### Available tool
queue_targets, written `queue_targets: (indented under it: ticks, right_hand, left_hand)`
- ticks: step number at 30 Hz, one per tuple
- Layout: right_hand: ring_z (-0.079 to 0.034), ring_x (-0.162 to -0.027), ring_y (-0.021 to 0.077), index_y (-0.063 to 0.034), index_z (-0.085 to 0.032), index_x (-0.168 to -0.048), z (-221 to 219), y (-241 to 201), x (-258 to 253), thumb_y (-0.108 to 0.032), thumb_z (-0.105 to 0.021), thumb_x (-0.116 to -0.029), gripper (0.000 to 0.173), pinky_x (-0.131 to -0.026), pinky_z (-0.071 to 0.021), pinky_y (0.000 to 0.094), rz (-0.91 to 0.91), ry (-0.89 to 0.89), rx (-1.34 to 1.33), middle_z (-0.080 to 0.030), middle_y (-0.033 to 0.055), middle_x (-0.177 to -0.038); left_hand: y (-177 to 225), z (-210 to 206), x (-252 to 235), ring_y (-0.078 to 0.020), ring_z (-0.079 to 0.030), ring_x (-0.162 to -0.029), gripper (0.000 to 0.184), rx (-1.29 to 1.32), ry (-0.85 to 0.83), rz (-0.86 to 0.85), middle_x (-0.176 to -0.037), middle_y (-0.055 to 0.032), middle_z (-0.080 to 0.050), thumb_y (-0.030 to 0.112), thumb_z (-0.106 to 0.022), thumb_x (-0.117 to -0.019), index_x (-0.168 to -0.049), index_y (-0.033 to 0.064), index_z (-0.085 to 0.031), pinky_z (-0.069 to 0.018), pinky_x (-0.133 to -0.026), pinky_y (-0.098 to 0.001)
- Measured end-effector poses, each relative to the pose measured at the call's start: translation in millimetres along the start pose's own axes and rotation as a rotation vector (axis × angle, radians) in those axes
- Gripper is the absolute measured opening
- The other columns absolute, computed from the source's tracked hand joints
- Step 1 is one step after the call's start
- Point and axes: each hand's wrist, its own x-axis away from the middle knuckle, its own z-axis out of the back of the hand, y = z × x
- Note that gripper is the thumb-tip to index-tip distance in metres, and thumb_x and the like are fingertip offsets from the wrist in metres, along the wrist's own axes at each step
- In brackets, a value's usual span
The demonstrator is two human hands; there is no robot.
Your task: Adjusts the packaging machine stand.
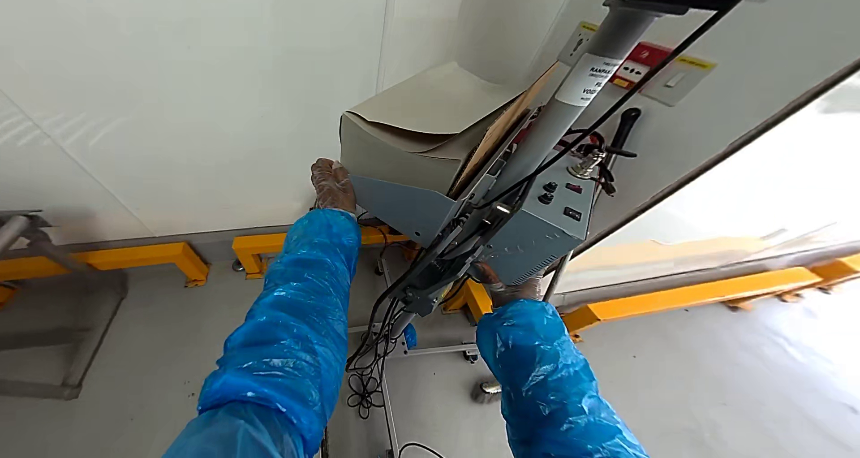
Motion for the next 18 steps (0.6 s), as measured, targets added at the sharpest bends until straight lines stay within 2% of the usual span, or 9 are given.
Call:
queue_targets:
  ticks: [3, 5, 6, 7, 8, 11, 13, 16, 18]
  right_hand:
    - [-0.061, -0.121, 0.0171, -0.0049, -0.032, -0.152, -3, 7, -26, -0.024, -0.06, -0.1022, 0.061, -0.098, -0.0555, 0.0374, -0.056, 0.065, -0.119, -0.056, 0.0134, -0.136]
    - [-0.06, -0.122, 0.0182, -0.0073, -0.032, -0.153, -7, 6, -40, -0.024, -0.059, -0.1036, 0.059, -0.098, -0.0548, 0.0401, -0.077, 0.096, -0.148, -0.056, 0.0132, -0.138]
    - [-0.059, -0.123, 0.0177, -0.006, -0.029, -0.154, -5, 12, -48, -0.019, -0.064, -0.0994, 0.067, -0.099, -0.0544, 0.0383, -0.035, 0.083, -0.122, -0.055, 0.0136, -0.138]
    - [-0.06, -0.124, 0.0173, -0.0029, -0.025, -0.156, 1, 23, -54, -0.015, -0.075, -0.089, 0.084, -0.102, -0.0543, 0.0356, 0.032, 0.058, -0.052, -0.054, 0.0151, -0.14]
    - [-0.06, -0.124, 0.0175, -0.0025, -0.024, -0.155, 3, 30, -61, -0.018, -0.081, -0.084, 0.093, -0.102, -0.0547, 0.0354, 0.056, 0.049, -0.038, -0.054, 0.0151, -0.14]
    - [-0.061, -0.122, 0.018, -0.0056, -0.027, -0.154, -2, 34, -82, -0.021, -0.078, -0.0876, 0.086, -0.1, -0.0556, 0.0371, 0.054, 0.061, -0.137, -0.055, 0.0127, -0.138]
    - [-0.062, -0.119, 0.0177, -0.0106, -0.031, -0.152, -12, 34, -93, -0.03, -0.064, -0.0993, 0.065, -0.096, -0.0571, 0.0392, 0.013, 0.104, -0.271, -0.058, 0.0095, -0.134]
    - [-0.062, -0.118, 0.0186, -0.0142, -0.033, -0.15, -22, 35, -108, -0.04, -0.05, -0.1063, 0.054, -0.094, -0.0578, 0.0418, -0.029, 0.184, -0.366, -0.058, 0.0081, -0.132]
    - [-0.063, -0.118, 0.0201, -0.0103, -0.032, -0.151, -27, 42, -122, -0.033, -0.052, -0.1061, 0.054, -0.095, -0.0579, 0.0419, -0.014, 0.237, -0.325, -0.058, 0.0113, -0.132]
  left_hand:
    - [3, -26, -17, -0.0315, -0.059, -0.115, 0.03, 0.002, -0.039, 0.026, -0.118, -0.0252, -0.059, 0.015, -0.039, -0.1083, -0.115, -0.0071, -0.058, -0.0487, -0.099, -0.0433]
    - [1, -44, -29, -0.0322, -0.058, -0.115, 0.03, 0.009, -0.044, 0.022, -0.118, -0.0251, -0.059, 0.015, -0.039, -0.108, -0.114, -0.007, -0.058, -0.048, -0.1, -0.0438]
    - [1, -53, -35, -0.0323, -0.058, -0.115, 0.03, 0.014, -0.05, 0.008, -0.118, -0.0252, -0.058, 0.016, -0.039, -0.1079, -0.115, -0.0071, -0.058, -0.0483, -0.099, -0.0435]
    - [-1, -61, -39, -0.0323, -0.058, -0.115, 0.031, 0.021, -0.057, 0.0, -0.118, -0.0256, -0.058, 0.015, -0.039, -0.1077, -0.115, -0.0074, -0.058, -0.0485, -0.099, -0.0433]
    - [-3, -68, -41, -0.0327, -0.058, -0.115, 0.031, 0.028, -0.068, -0.007, -0.119, -0.0262, -0.059, 0.014, -0.039, -0.1074, -0.116, -0.0083, -0.058, -0.0487, -0.1, -0.0435]
    - [-8, -97, -62, -0.0308, -0.059, -0.113, 0.031, 0.066, -0.073, -0.03, -0.117, -0.0251, -0.059, 0.014, -0.038, -0.107, -0.116, -0.0078, -0.058, -0.0492, -0.098, -0.0424]
    - [-11, -114, -77, -0.0301, -0.059, -0.114, 0.033, 0.075, -0.094, -0.022, -0.118, -0.0248, -0.059, 0.016, -0.037, -0.108, -0.117, -0.0075, -0.058, -0.049, -0.099, -0.042]
    - [-19, -141, -98, -0.0299, -0.059, -0.114, 0.034, 0.094, -0.138, -0.037, -0.118, -0.0252, -0.059, 0.017, -0.036, -0.1084, -0.117, -0.0081, -0.058, -0.0487, -0.099, -0.0413]
    - [-22, -159, -114, -0.029, -0.059, -0.112, 0.032, 0.129, -0.159, -0.035, -0.117, -0.0243, -0.059, 0.015, -0.038, -0.1067, -0.116, -0.0074, -0.058, -0.049, -0.098, -0.0412]
